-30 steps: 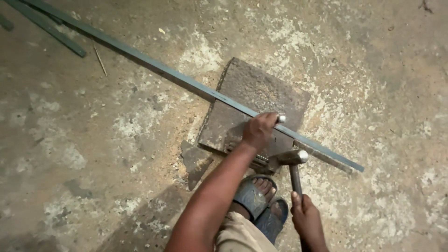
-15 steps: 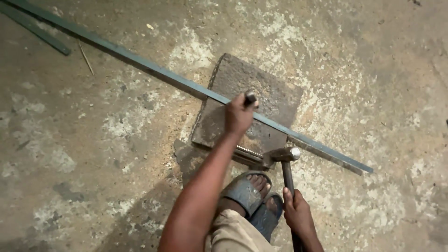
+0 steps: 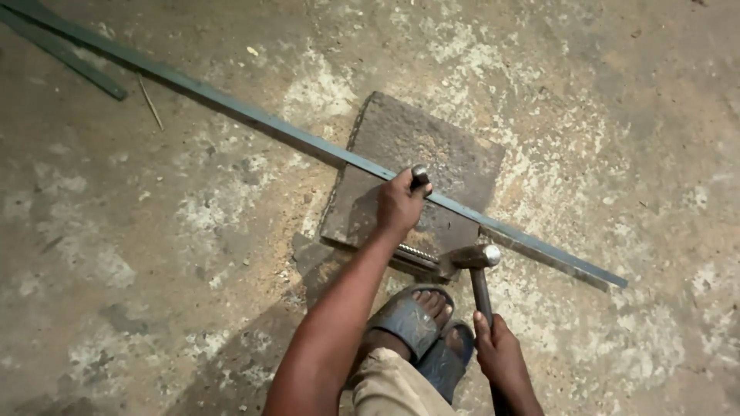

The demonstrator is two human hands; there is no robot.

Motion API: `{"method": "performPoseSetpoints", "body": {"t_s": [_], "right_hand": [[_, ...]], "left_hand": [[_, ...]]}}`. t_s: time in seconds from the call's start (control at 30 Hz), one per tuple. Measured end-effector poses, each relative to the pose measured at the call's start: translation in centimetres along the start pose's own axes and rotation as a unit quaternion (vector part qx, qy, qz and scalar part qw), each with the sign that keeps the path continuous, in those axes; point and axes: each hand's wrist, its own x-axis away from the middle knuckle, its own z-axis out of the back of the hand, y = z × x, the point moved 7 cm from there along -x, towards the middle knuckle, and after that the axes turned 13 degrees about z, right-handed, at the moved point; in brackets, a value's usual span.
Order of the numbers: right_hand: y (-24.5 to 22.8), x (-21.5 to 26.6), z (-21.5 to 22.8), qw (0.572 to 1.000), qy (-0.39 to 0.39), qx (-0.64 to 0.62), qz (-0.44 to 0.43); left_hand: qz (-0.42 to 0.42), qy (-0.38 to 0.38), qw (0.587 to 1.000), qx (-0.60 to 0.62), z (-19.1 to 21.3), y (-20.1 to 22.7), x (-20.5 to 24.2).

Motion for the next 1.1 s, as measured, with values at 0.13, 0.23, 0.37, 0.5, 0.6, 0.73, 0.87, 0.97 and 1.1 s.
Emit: {"method": "performPoseSetpoints", "body": {"t_s": [0.13, 0.23, 0.37, 0.5, 0.6, 0.73, 0.87, 0.97, 1.1], "right_hand": [[-2.4, 0.8, 0.5, 0.998, -0.009, -0.025, -0.057], [-1.9, 0.6, 0.5, 1.0, -0.006, -0.009, -0.023], [-0.8, 0.1, 0.2, 1.0, -0.003, 0.007, 0.004], [-0.9, 0.1, 0.2, 1.0, 0.001, 0.021, 0.009], [-0.7, 0.0, 0.2, 1.0, -0.001, 0.009, 0.004], [-0.7, 0.1, 0.3, 1.0, 0.006, 0.015, 0.01], [-1.5, 0.8, 0.6, 0.988, -0.023, -0.134, -0.074], [-5.2, 1.9, 3.2, 0.98, -0.023, -0.184, -0.07], [-13.1, 4.4, 9.8, 0.966, 0.089, -0.22, 0.106]], "left_hand": [[-0.027, 0.002, 0.999, -0.017, 0.1, 1.0, 0.3], [-0.008, -0.004, 1.0, -0.023, 0.1, 1.2, 0.4], [0.001, -0.003, 1.0, -0.031, 0.1, 0.9, 0.2], [-0.013, -0.001, 0.999, -0.036, -0.1, 0.8, 0.3], [-0.037, 0.005, 0.999, -0.027, -0.1, 0.9, 0.4], [-0.044, 0.024, 0.998, -0.047, -0.2, 1.1, 0.9], [-0.082, -0.005, 0.992, -0.095, -0.8, 1.6, 1.5], [-0.162, -0.024, 0.973, -0.164, -1.2, 2.8, 2.1], [-0.202, -0.059, 0.949, -0.234, -1.5, 4.1, 2.8]]}}
